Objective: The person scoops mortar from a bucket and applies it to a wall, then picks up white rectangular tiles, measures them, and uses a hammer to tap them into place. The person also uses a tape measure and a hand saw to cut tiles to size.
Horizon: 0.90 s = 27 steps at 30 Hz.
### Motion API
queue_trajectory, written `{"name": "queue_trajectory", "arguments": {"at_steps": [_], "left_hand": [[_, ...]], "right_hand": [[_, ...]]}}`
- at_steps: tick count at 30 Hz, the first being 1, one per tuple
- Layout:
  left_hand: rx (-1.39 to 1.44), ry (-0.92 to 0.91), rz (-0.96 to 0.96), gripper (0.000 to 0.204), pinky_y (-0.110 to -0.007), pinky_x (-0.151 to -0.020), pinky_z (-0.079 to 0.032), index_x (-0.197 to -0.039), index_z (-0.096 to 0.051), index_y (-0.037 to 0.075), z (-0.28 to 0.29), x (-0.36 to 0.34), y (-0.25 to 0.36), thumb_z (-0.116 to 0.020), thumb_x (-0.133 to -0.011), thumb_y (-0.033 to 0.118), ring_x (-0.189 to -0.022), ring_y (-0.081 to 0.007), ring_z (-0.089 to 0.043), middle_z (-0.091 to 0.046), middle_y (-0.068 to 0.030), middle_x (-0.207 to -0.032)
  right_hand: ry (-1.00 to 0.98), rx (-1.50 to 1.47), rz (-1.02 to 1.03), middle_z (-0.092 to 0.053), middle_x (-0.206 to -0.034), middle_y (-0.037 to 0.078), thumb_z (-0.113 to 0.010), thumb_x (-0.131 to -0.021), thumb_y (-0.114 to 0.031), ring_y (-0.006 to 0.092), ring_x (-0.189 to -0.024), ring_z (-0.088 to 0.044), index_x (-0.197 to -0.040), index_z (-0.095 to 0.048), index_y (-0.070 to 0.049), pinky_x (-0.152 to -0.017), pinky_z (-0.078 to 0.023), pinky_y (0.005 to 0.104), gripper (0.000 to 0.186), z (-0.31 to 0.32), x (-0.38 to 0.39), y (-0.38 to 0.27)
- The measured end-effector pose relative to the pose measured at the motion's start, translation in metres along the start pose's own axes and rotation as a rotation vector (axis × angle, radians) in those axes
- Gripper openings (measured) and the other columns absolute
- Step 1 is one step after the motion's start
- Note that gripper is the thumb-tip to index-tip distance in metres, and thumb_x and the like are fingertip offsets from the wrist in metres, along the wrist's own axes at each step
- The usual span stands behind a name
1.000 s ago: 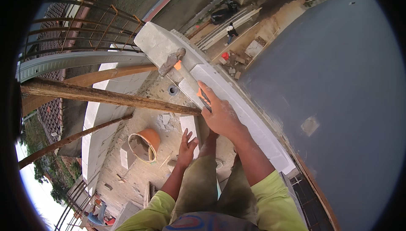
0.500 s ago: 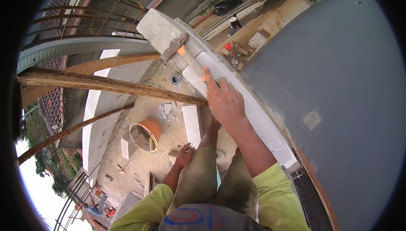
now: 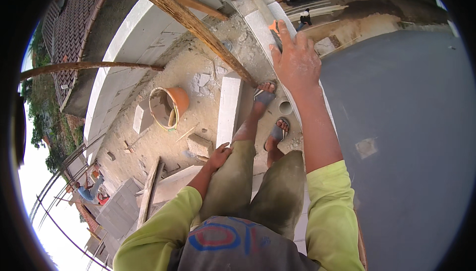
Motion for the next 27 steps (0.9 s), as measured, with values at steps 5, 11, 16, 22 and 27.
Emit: {"name": "queue_trajectory", "arguments": {"at_steps": [5,11,16,22,27], "left_hand": [[0.055,-0.172,0.010,0.075,-0.038,-0.130,-0.034,-0.161,-0.055,-0.002,-0.039,0.061,-0.003,-0.049,-0.116,0.057,-0.154,-0.0281,-0.051,-0.058,-0.0192,-0.164],[0.355,0.104,0.150,0.070,-0.037,-0.123,-0.043,-0.158,-0.058,-0.003,-0.070,0.079,-0.147,-0.054,-0.115,0.052,-0.143,-0.0259,-0.061,-0.066,-0.0197,-0.155],[0.492,0.239,0.247,0.065,-0.038,-0.114,-0.051,-0.153,-0.063,-0.002,-0.069,0.132,-0.166,-0.060,-0.113,0.049,-0.128,-0.0256,-0.070,-0.076,-0.0196,-0.138],[0.471,0.259,0.326,0.063,-0.041,-0.113,-0.052,-0.151,-0.066,-0.001,-0.106,0.123,-0.257,-0.058,-0.112,0.048,-0.129,-0.0311,-0.072,-0.077,-0.0217,-0.135],[0.628,0.245,0.203,0.071,-0.040,-0.126,-0.041,-0.162,-0.055,0.001,-0.088,0.080,-0.232,-0.054,-0.114,0.053,-0.149,-0.0332,-0.058,-0.060,-0.0235,-0.161]], "right_hand": [[-0.025,0.073,-0.001,-0.063,-0.123,0.019,-0.069,-0.107,-0.042,0.0408,-0.118,-0.068,-0.164,-0.053,-0.017,-0.092,-0.063,0.0540,0.065,-0.006,0.003,0.009],[0.011,0.130,0.070,-0.061,-0.136,0.024,-0.057,-0.114,-0.036,0.0444,-0.126,-0.066,-0.157,-0.051,-0.002,-0.098,-0.059,0.0576,0.055,-0.025,-0.010,0.000],[0.003,0.006,0.088,-0.058,-0.135,0.026,-0.057,-0.116,-0.026,0.0436,-0.117,-0.067,-0.159,-0.046,0.002,-0.098,-0.057,0.0539,0.052,-0.005,0.060,-0.035],[-0.368,-0.662,-0.120,-0.057,-0.138,0.025,-0.060,-0.113,-0.010,0.0287,-0.114,-0.066,-0.158,-0.037,0.008,-0.097,-0.053,0.0425,0.054,-0.110,0.280,-0.063],[-0.976,-0.795,-0.539,-0.063,-0.105,0.011,-0.066,-0.111,-0.016,0.0149,-0.078,-0.063,-0.152,-0.042,-0.004,-0.069,-0.053,0.0340,0.048,-0.275,0.299,-0.160]]}}
Point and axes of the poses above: each hand's wrist, its own x-axis away from the middle knuckle, its own z-axis out of the back of the hand, y = z × x, the point moved 9 cm from there along -x, towards the middle knuckle
